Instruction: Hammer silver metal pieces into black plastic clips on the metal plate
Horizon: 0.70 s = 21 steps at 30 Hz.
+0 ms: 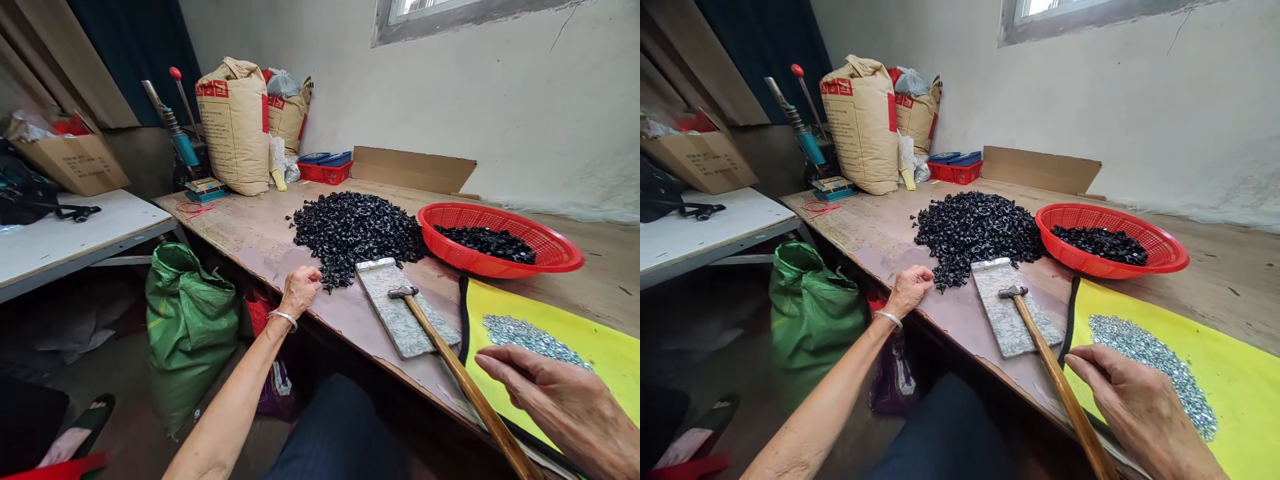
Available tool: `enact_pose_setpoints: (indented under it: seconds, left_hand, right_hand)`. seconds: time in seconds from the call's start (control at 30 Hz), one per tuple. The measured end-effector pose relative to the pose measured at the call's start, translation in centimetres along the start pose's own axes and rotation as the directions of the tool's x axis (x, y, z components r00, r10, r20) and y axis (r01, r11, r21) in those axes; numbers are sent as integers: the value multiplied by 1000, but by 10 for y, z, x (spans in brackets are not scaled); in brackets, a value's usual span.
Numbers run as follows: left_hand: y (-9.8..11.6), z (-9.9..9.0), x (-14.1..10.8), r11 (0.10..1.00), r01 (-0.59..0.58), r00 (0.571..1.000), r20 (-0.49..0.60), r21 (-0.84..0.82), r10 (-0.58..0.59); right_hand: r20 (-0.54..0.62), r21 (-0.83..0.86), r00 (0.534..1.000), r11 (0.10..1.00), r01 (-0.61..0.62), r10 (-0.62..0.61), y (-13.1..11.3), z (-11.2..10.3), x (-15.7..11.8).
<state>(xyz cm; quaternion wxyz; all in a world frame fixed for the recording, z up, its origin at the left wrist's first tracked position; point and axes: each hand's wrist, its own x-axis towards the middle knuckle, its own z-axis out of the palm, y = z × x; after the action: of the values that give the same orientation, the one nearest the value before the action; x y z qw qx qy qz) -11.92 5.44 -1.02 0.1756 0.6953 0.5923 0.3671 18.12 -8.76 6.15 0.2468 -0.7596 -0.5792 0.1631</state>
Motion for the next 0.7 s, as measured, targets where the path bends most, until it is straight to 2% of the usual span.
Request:
enact_pose_setpoints:
  seconds: [0.13, 0.23, 0.37, 0.47, 0.53, 0.6, 0.63, 0.67, 0.7]
  left_hand:
    - [5, 5, 4, 997, -66, 993, 105, 44, 61]
    - [12, 9, 4, 985, -64, 990, 134, 157, 43]
    - [21, 14, 4, 938, -49, 992, 129, 343, 5]
    - [25, 15, 7, 940, -54, 989, 149, 337, 3]
    - [26, 13, 11, 945, -49, 987, 160, 324, -3]
    - [28, 10, 17, 971, -20, 988, 152, 239, -17]
    - [29, 8, 19, 991, 35, 988, 144, 129, -54]
    - [31, 5, 20, 993, 115, 984, 143, -35, -109]
    - [34, 2, 20, 950, 207, 972, 159, -236, -172]
  right_hand:
    - [10, 33, 1000, 999, 23, -23, -8, 3, -3]
    - [4, 41, 1000, 999, -20, 20, -6, 1, -6]
    - [-6, 21, 994, 993, -112, 112, 16, -7, -9]
    - [-1, 2, 989, 989, -149, 149, 39, -19, -9]
    - [-55, -53, 983, 982, -179, 176, 55, -29, -7]
    - [-143, -171, 972, 962, -212, 189, 73, -39, -2]
    - [-174, -240, 968, 945, -220, 181, 82, -42, 1]
    - [-200, -299, 967, 930, -216, 160, 92, -44, 5]
    - [-213, -345, 970, 919, -190, 121, 103, -44, 9]
